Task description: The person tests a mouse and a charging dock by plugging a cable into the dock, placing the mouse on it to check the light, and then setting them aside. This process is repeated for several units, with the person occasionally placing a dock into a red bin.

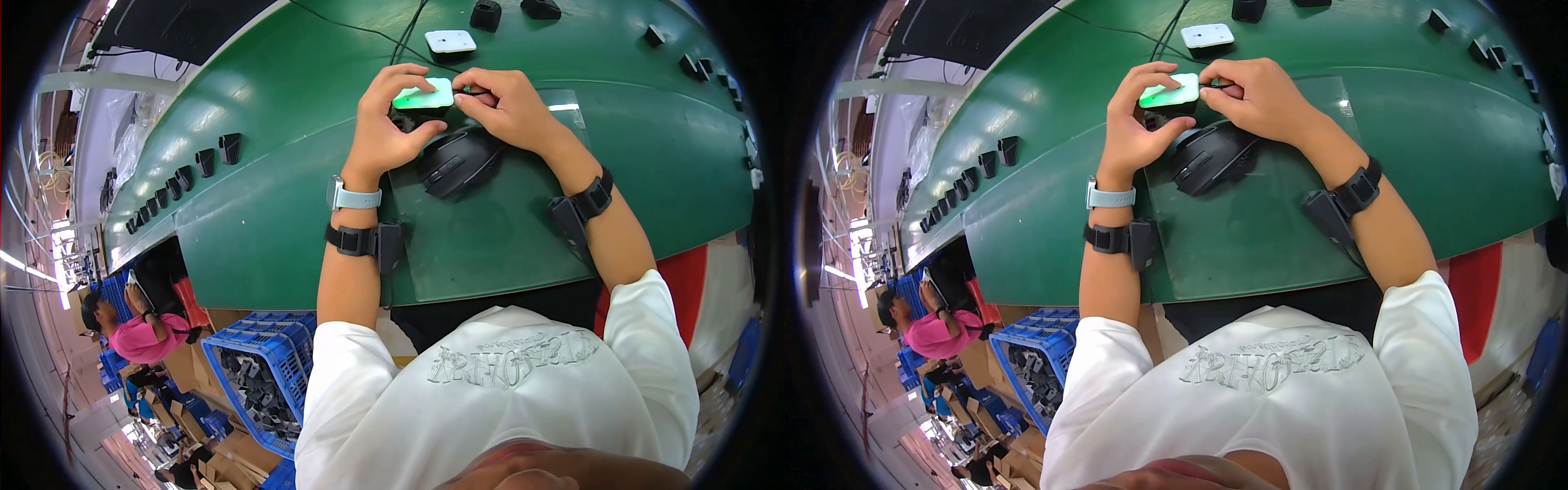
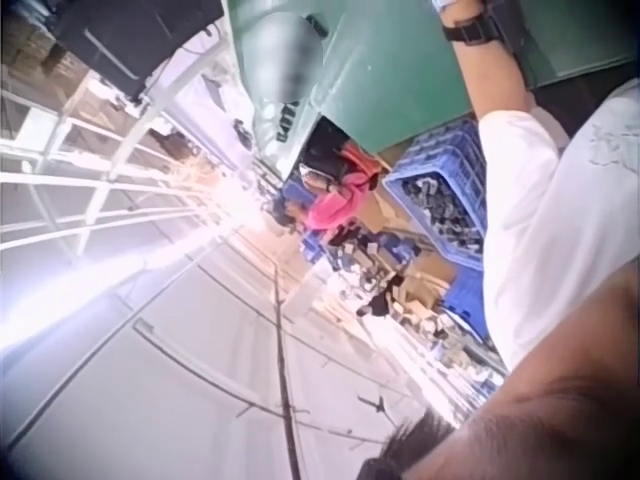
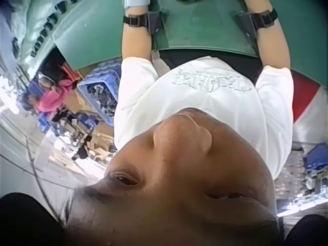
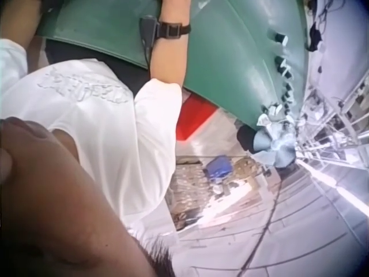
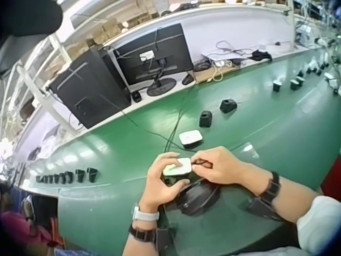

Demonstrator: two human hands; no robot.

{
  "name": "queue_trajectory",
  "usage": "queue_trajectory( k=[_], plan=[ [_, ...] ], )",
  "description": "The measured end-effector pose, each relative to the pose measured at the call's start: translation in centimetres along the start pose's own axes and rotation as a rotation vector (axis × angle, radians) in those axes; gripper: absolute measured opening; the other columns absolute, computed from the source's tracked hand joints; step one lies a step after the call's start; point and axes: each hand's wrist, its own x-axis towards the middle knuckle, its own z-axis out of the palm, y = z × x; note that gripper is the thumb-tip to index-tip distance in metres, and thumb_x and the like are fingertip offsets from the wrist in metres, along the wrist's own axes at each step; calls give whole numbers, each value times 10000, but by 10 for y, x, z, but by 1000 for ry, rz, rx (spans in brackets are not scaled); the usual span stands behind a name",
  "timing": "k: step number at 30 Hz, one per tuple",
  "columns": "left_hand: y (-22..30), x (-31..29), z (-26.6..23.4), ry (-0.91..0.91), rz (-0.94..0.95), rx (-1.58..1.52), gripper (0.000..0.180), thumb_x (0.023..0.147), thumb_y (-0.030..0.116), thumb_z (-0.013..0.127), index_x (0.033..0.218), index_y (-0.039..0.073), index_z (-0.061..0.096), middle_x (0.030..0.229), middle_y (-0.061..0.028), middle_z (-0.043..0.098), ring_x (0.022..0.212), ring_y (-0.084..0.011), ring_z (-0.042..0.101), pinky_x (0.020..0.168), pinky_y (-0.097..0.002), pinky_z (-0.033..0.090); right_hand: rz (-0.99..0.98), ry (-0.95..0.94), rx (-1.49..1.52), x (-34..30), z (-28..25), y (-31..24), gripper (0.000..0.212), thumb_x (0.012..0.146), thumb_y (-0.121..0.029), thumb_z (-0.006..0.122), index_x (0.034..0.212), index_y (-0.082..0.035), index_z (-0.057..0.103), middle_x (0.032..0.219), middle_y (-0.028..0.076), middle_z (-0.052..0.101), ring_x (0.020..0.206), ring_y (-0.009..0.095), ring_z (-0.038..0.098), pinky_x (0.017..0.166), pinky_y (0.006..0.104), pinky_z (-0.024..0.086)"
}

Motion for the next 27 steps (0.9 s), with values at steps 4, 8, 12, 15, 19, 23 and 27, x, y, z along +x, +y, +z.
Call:
queue_trajectory(
  k=[4, 8, 12, 15, 19, 23, 27],
  plan=[
    [-5, -3, -1, -27, -30, 70, 430, 658, -29, 842, 1048, 54, 683, 1173, -120, 699, 1073, -265, 687, 934, -379, 544, 9, 32, 9, 3, 0, 0, 203, 922, -102, 735, 1109, -23, 719, 629, -29, 444, 586, 55, 364, 542, 259, 313],
    [-4, -9, -14, 63, -153, -118, 440, 676, -81, 851, 1064, 29, 677, 1160, -122, 695, 1057, -213, 689, 938, -329, 554, 97, 40, 128, 11, 5, -6, 279, 923, -104, 756, 1197, -55, 734, 654, -72, 485, 601, 23, 350, 543, 234, 288],
    [-13, -1, -19, 315, -314, -281, 424, 782, 61, 907, 1099, 2, 631, 1071, -77, 711, 959, -127, 671, 861, -274, 547, 113, 119, 285, 6, 0, 10, 171, 945, -98, 731, 1088, -5, 713, 779, -63, 537, 678, 10, 374, 591, 209, 314],
    [-26, -1, -46, 669, -400, -223, 317, 914, 226, 824, 1057, -21, 685, 954, -34, 721, 838, -95, 642, 726, -259, 517, 161, 79, 161, 8, -1, 13, 173, 1001, -154, 666, 1025, 17, 668, 795, -42, 549, 721, 40, 418, 650, 217, 360],
    [-58, -18, -104, 892, -645, 233, 487, 972, 385, 750, 1061, -94, 750, 957, -78, 736, 827, -135, 636, 784, -304, 527, 103, 113, 147, 9, 4, 8, 225, 1016, -201, 649, 1030, 23, 665, 774, 1, 540, 735, 64, 450, 664, 247, 386],
    [-81, -51, -166, 472, -891, 1470, 581, 961, 521, 625, 981, -34, 797, 961, -292, 728, 989, -461, 654, 900, -532, 499, 29, 74, 215, 9, 2, 1, 231, 1030, -216, 636, 1004, 11, 662, 770, -5, 534, 737, 74, 451, 669, 258, 395],
    [-64, -27, -139, 621, -368, 1356, 492, 927, 404, 705, 1241, 31, 645, 1251, -232, 590, 1214, -421, 503, 1047, -537, 390, 76, -118, 384, 11, 5, 8, 227, 1030, -229, 626, 964, -18, 675, 764, -43, 527, 734, 57, 441, 673, 253, 379]
  ],
)
